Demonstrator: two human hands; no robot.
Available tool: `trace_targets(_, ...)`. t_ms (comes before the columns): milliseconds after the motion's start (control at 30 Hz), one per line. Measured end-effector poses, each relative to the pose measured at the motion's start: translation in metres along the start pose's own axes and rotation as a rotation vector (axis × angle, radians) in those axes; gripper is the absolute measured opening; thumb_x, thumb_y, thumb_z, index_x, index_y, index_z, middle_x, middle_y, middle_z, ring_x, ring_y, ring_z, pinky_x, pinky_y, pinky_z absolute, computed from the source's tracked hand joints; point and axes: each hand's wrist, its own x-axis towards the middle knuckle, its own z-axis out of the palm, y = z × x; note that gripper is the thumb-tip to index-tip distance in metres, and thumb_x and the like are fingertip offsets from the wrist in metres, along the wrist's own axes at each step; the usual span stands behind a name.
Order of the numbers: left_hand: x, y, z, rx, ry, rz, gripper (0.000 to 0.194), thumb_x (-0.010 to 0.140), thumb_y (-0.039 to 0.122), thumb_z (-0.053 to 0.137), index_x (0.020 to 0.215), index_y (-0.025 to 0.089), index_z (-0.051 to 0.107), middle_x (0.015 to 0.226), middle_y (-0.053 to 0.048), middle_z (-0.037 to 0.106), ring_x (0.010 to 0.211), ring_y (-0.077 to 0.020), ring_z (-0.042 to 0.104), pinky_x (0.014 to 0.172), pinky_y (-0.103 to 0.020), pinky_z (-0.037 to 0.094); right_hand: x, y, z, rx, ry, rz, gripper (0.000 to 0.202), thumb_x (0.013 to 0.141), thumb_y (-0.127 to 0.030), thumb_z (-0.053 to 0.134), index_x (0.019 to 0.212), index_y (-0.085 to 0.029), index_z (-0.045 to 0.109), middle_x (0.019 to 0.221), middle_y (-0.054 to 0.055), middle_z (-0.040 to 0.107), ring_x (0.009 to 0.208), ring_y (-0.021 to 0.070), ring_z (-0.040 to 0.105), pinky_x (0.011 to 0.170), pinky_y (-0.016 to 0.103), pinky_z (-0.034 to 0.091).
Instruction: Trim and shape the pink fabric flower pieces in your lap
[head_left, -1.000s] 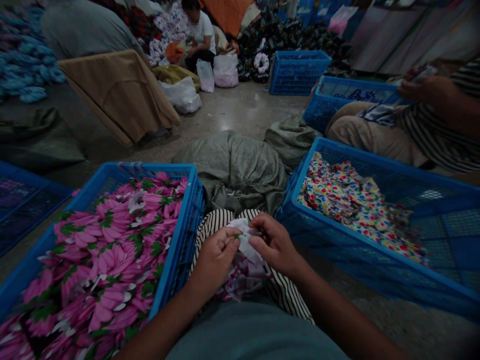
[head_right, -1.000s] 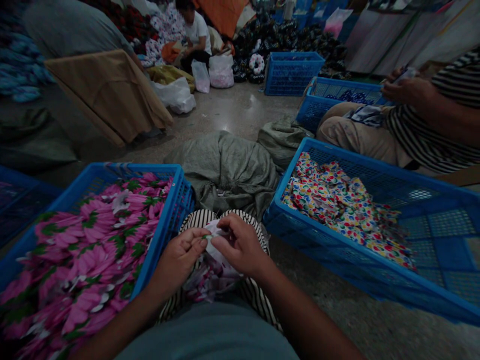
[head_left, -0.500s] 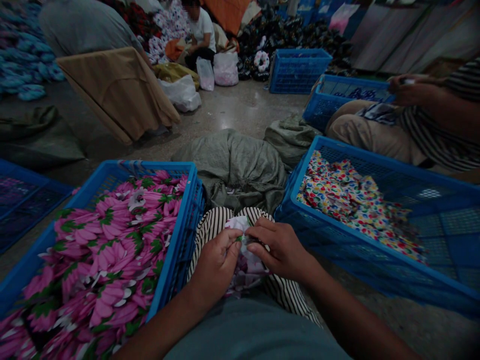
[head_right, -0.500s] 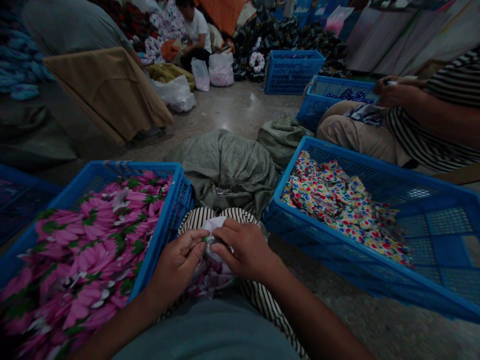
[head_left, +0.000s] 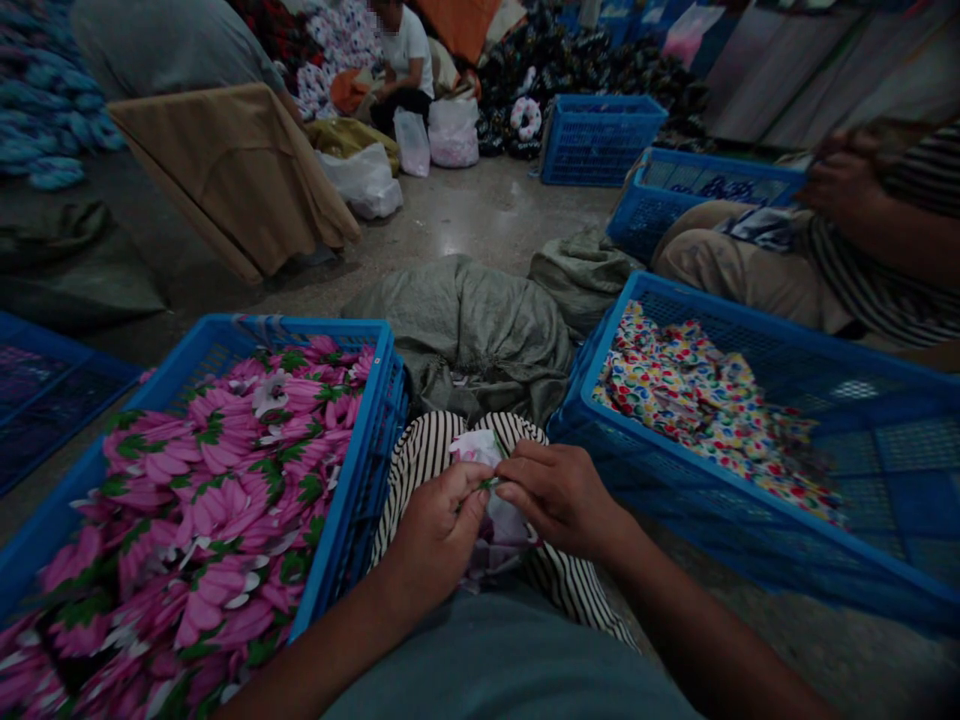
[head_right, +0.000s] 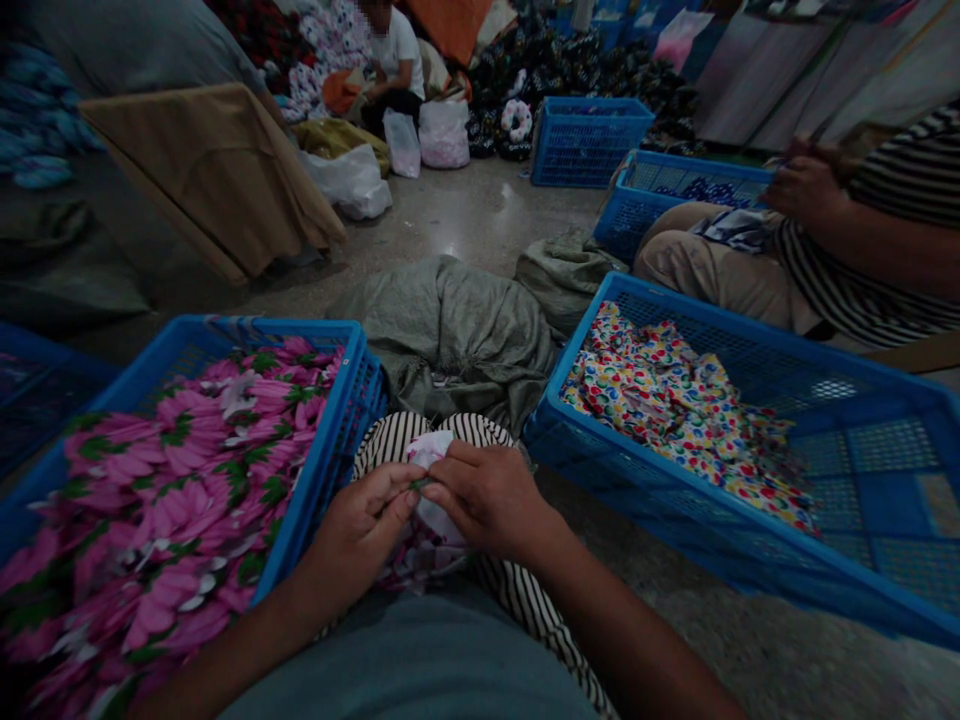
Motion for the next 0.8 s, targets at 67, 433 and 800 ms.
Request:
trace_targets(67, 0.0, 0.0, -0.001, 0.028, -0.002, 0.004, 0.023, 0.084, 0.022, 0.044, 0.101, 0.02, 0.059, 0.092, -0.004, 0.067, 0.084, -0.0165, 0.061, 0.075, -0.026, 0.044, -0.001, 0.001, 0.001, 0.053, 0.019, 0.015, 0.022, 0.089, -0.028, 0.042, 0.087, -0.017, 0.062, 0.069, 0.002, 0.053, 0.061, 0.0126, 0.048, 0.056, 0.025, 0.031)
trace_targets(433, 0.0, -0.006, 0.003, -0.383, 0.095, -0.09, 0.011, 0.074, 0.022, 0.058, 0.085, 0.019, 0.057, 0.081, -0.001, 0.066, 0.078, -0.0137, 0.06, 0.066, -0.019, 0.044, -0.005, 0.026, 0.043, 1.605, 0.284, 0.86, 0.05, 0.07, -0.063, 0.052, 0.091, -0.018, 0.056, 0.05, -0.009, 0.046, 0.03, 0.0028, 0.018, 0.03, 0.016, 0.015)
trace_targets(800, 0.012, -0.01, 0.009, -0.845, 0.151, -0.301, 0.028, 0.069, 0.023, 0.067, 0.092, 0.016, 0.053, 0.076, -0.003, 0.067, 0.066, -0.014, 0.062, 0.06, -0.023, 0.046, 0.0, 0.012, 0.039, 1.403, 0.484, 0.629, 0.026, 0.062, -0.034, 0.073, 0.064, -0.014, 0.058, 0.052, -0.004, 0.05, 0.045, 0.0061, 0.039, 0.043, 0.017, 0.03)
